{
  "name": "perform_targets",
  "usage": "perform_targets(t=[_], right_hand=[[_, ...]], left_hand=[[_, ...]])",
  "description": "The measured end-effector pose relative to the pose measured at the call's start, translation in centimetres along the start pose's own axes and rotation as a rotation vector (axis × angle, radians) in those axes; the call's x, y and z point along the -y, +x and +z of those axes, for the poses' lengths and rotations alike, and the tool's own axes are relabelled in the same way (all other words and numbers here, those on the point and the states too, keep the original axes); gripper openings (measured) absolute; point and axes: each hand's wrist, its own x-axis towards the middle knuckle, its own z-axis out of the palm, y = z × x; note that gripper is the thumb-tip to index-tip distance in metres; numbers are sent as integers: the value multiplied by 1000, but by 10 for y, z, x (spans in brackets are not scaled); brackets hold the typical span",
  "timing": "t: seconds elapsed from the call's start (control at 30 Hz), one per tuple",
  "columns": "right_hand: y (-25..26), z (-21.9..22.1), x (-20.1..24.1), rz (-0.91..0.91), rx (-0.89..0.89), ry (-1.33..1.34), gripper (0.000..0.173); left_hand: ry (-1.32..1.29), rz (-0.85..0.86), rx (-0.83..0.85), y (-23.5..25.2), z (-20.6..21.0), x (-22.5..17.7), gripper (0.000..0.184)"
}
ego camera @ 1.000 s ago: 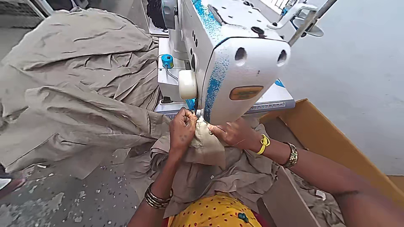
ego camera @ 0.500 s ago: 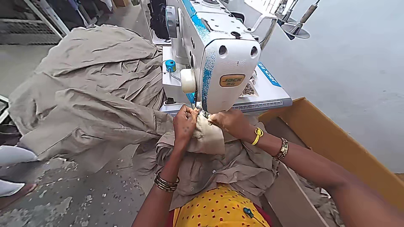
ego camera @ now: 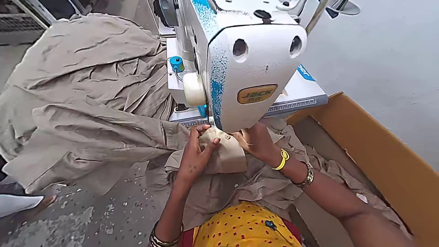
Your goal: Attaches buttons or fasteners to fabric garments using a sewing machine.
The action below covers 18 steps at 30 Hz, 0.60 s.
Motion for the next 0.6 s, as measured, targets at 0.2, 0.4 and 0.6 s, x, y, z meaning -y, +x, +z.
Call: perform_targets(t=[0.2, 0.4, 0.6], right_hand=[[18, -14, -1, 690, 324, 637, 35], [22, -9, 0, 684, 298, 706, 36], [-3, -13, -7, 638, 267, 687, 40]], left_hand=[[-26, -112, -26, 2, 14, -8, 80], [-8, -117, -7, 3, 11, -6, 79], [70, -144, 75, 7, -1, -14, 86]])
